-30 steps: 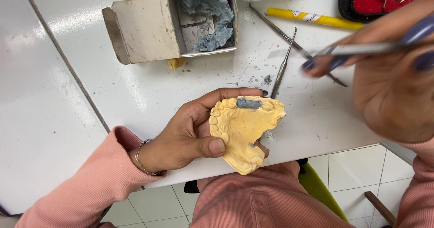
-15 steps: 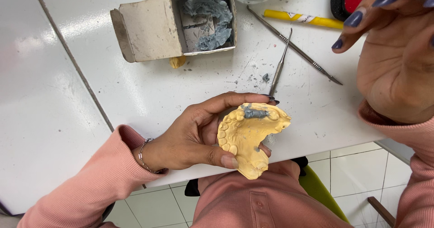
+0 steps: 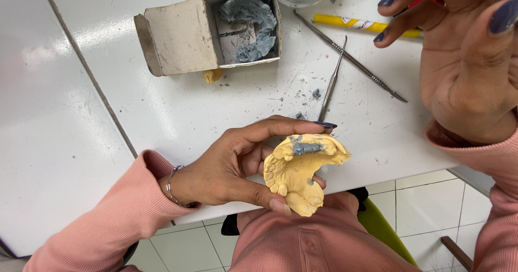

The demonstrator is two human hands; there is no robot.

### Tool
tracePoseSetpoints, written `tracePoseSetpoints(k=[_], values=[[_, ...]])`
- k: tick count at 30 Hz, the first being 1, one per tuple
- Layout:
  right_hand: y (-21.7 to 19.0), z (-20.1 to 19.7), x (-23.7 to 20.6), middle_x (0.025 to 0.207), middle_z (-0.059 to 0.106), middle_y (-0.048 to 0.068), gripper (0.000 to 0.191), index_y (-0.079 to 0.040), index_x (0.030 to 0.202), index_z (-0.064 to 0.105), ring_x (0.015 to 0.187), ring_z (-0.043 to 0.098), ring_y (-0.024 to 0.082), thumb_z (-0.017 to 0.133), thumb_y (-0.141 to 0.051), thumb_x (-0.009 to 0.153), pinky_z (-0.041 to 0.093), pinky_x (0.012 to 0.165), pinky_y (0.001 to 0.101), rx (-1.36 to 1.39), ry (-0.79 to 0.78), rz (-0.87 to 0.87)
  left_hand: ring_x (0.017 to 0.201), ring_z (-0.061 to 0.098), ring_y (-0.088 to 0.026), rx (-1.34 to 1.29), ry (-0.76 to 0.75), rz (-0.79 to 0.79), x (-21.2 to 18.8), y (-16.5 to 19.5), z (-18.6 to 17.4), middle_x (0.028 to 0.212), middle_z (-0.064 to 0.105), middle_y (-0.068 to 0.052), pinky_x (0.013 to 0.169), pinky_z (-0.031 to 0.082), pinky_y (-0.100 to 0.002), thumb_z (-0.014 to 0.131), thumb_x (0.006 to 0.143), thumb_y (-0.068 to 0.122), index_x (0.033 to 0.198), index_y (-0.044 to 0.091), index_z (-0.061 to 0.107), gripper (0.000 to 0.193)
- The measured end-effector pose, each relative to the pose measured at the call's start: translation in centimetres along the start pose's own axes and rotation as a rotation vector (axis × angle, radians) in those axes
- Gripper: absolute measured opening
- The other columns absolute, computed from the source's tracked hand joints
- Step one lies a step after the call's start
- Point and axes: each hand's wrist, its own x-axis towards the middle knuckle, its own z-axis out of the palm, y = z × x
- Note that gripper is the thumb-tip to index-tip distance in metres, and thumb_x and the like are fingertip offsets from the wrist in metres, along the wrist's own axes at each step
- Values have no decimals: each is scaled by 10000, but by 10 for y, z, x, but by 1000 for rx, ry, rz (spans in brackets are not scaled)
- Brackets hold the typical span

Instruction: The person holds a yellow dental impression model in one hand and uses a metal carving tool to scrape and shape a blue-gray material on the model's upper surface, occasionally brushing debris off onto the table and repositioning the model to continue carving.

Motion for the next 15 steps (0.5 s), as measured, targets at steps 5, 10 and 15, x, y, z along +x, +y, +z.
tracePoseSetpoints(k=[5,10,15], values=[[0,0,1,925,651,117,362,-45,1070,540,791,707,184,454,-375,1193,593,663,291,-2,1,1,1365,622,-235,3,-1,-3,0,1,1,1583,492,-168,1271,522,-410,825,882,-35,1646,-16,347,901],[0,0,1,915,646,117,361,-38,1067,538,774,698,179,456,-365,1197,583,648,285,-5,2,1,1386,621,-240,23,18,-16,0,1,1,1605,494,-160,1259,526,-409,832,864,-27,1630,-15,370,895],[-1,0,2,905,641,117,360,-31,1065,537,758,689,174,458,-355,1200,573,632,279,-7,3,5,1405,602,-225,23,17,-12,0,0,1,1627,476,-136,1260,520,-403,832,866,-22,1622,-10,382,880]])
